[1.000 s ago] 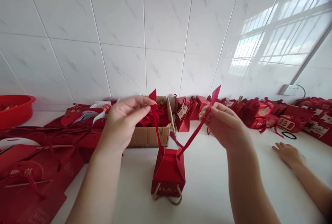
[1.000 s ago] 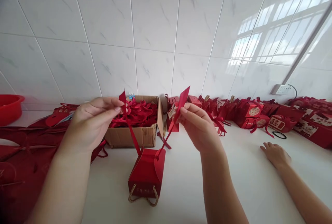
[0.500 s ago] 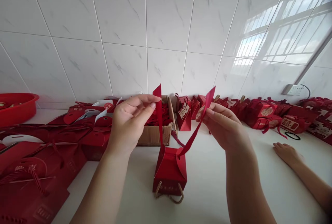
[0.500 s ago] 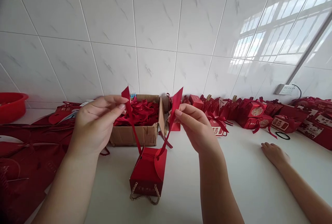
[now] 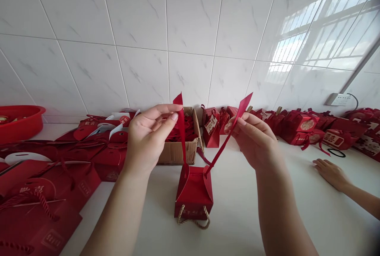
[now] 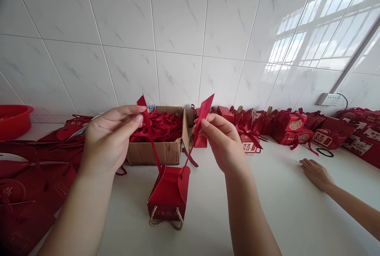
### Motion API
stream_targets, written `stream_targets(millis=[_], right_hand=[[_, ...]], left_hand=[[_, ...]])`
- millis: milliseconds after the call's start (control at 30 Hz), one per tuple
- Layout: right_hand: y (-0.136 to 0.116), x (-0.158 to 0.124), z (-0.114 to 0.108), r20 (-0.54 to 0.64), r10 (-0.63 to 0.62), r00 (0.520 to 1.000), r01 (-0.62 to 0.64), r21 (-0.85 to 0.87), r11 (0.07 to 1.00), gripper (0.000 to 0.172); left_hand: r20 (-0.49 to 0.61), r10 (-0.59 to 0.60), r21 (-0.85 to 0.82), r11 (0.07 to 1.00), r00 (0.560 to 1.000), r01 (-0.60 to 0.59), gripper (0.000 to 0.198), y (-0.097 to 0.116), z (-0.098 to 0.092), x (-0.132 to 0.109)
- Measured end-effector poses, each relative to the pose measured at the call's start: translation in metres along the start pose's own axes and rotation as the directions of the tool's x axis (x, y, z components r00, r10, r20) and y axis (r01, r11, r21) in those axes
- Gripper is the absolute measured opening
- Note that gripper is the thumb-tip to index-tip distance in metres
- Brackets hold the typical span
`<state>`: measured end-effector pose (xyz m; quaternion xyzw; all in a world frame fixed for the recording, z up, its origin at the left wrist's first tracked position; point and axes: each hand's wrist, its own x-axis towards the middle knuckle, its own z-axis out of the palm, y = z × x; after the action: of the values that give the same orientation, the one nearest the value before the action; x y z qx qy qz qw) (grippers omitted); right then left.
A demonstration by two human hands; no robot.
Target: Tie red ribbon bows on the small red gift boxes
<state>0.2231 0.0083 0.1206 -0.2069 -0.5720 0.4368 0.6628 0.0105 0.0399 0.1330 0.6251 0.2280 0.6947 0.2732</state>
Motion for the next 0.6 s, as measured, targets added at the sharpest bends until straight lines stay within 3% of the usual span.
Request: stream_targets(millis=[200, 333, 600], right_hand=[[0.003, 0.000, 0.004, -0.147, -0.095, 0.984, 0.090, -0.047, 0.995, 0.003], [0.005, 0.000, 0.008, -0.247, -0.148, 0.958, 0.118, -0.135, 0.984, 0.004], [0.006, -0.001, 0.012, -0.225, -0.139, 0.965, 0.107, -0.146, 0.983, 0.004]], left_hand=[[0.065, 0.001, 0.082, 0.997, 0.998, -0.007, 0.027, 0.002, 0.005, -0.003], [0.046, 0.091, 0.101, 0.990, 0.995, -0.095, 0.013, 0.001, 0.009, -0.005], [0.080, 0.052, 0.167, 0.984, 0.995, -0.065, 0.015, 0.005, 0.010, -0.006]])
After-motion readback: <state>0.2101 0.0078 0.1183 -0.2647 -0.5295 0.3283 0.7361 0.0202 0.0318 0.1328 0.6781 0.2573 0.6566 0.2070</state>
